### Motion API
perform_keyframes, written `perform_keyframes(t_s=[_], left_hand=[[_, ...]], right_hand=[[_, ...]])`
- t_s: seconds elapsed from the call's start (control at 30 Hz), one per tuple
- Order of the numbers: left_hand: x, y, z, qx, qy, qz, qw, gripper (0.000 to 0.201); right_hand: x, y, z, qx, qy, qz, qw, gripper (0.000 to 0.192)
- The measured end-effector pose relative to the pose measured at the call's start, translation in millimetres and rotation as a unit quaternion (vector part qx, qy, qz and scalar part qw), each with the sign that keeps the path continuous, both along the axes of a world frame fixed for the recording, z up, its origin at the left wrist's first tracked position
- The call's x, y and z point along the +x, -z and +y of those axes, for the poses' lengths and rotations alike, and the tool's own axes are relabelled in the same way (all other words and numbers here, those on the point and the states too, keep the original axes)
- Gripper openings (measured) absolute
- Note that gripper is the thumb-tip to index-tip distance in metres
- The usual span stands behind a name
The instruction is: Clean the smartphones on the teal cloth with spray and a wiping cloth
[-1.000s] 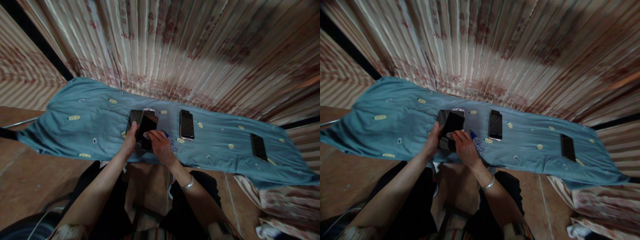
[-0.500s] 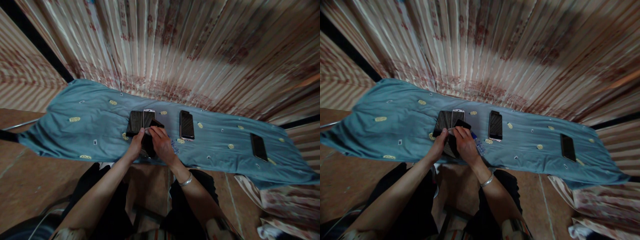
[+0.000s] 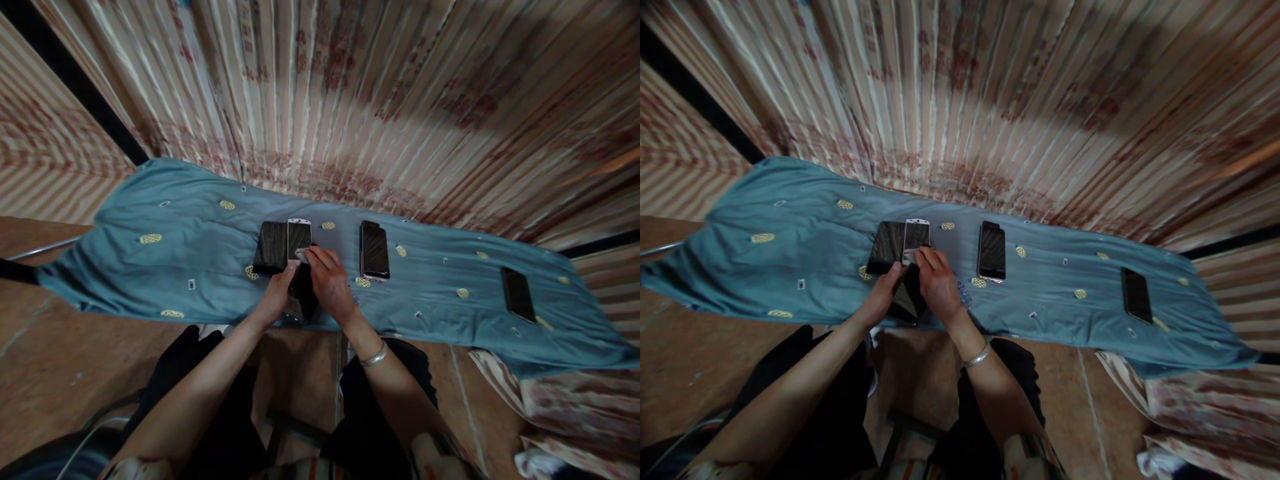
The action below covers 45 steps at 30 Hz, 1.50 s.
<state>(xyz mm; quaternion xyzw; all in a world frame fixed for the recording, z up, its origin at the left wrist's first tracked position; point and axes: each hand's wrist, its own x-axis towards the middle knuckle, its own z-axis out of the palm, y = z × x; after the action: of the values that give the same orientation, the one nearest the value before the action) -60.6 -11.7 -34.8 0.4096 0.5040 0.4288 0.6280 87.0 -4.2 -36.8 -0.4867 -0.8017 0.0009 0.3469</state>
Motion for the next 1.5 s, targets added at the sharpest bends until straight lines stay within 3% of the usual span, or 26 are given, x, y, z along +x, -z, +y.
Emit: perform_keyframes(t_s=[0.17, 0.83, 1.03, 1.3, 1.5], left_hand=[[2, -8.7, -6, 0.007, 0.033, 0.001, 0.999, 0.079], [-12, -5.5, 3, -0.025, -0.032, -0.079, 0.996, 0.085], [-10, -10.6, 4, -0.034, -0.055, -0.124, 0.990, 0.086], [-11, -9.8, 5, -0.025, -0.065, -0.128, 0.989, 0.078], [-15, -15.9, 7, -0.014, -0.083, -0.127, 0.988, 0.083]], right_hand=[[11, 4.8, 12, 0.010, 0.023, 0.009, 1.000, 0.043], [22, 8.5, 17, 0.018, 0.041, 0.008, 0.999, 0.041], [19, 8.5, 18, 0.016, 0.041, 0.023, 0.999, 0.041], [15, 13.7, 20, -0.007, 0.035, 0.092, 0.995, 0.039], [2, 13.9, 10, 0.009, 0.035, 0.089, 0.995, 0.039]])
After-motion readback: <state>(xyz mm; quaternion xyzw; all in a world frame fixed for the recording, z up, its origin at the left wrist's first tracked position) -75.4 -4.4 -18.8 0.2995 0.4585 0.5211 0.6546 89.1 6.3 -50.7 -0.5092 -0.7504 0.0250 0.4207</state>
